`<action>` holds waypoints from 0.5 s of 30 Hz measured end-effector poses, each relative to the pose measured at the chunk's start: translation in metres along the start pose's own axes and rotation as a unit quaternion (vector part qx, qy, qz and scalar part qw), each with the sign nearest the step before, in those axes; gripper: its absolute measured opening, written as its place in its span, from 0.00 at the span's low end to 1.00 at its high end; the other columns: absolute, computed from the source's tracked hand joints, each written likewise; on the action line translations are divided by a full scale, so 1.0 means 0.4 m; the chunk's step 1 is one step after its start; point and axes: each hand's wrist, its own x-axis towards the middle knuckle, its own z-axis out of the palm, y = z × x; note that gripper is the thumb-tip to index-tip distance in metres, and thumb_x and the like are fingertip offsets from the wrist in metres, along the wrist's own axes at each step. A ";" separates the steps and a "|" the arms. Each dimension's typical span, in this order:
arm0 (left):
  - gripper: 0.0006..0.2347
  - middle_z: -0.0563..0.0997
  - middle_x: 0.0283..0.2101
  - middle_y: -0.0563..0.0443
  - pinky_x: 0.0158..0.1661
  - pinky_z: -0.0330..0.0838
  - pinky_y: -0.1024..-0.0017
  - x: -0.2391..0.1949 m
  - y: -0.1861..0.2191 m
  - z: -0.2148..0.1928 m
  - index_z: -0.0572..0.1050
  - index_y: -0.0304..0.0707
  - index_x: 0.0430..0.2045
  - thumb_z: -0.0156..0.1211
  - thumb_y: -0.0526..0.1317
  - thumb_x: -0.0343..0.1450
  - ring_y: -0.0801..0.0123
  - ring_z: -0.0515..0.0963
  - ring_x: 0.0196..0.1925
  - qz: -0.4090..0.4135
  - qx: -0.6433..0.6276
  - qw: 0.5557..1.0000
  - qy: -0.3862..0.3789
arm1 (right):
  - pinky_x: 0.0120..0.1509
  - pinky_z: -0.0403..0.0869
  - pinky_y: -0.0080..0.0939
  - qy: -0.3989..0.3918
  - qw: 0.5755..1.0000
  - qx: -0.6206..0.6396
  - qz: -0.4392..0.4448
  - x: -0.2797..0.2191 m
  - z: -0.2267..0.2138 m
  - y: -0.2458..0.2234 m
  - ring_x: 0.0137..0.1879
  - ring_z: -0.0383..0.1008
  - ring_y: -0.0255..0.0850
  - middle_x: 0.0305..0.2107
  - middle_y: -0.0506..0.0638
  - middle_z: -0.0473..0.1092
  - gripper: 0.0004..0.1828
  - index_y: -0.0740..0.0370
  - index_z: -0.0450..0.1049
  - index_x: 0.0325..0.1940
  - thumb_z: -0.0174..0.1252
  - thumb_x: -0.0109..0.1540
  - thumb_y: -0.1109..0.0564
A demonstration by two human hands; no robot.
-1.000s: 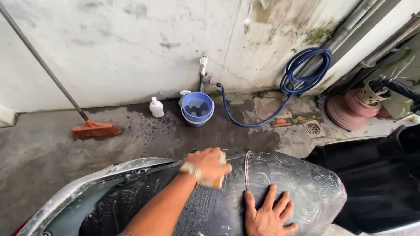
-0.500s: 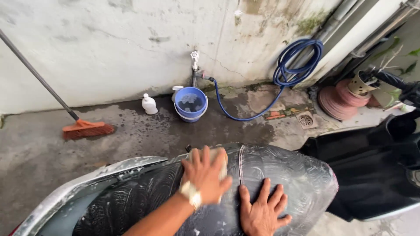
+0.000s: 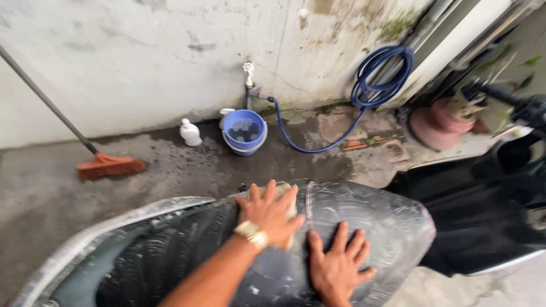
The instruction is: The person scrubs the seat of a motorcycle with a soapy sponge. They repeatedly wipe the surface of the seat, moving from the rear to the front and back again.
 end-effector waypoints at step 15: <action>0.26 0.51 0.63 0.45 0.55 0.34 0.36 0.056 0.091 0.238 0.52 0.52 0.57 0.33 0.58 0.65 0.35 0.47 0.61 0.055 0.099 0.960 0.256 | 0.66 0.32 0.61 0.045 0.971 0.235 0.008 0.015 0.083 0.061 0.70 0.38 0.36 0.63 0.38 0.48 0.32 0.45 0.56 0.62 0.39 0.54 0.38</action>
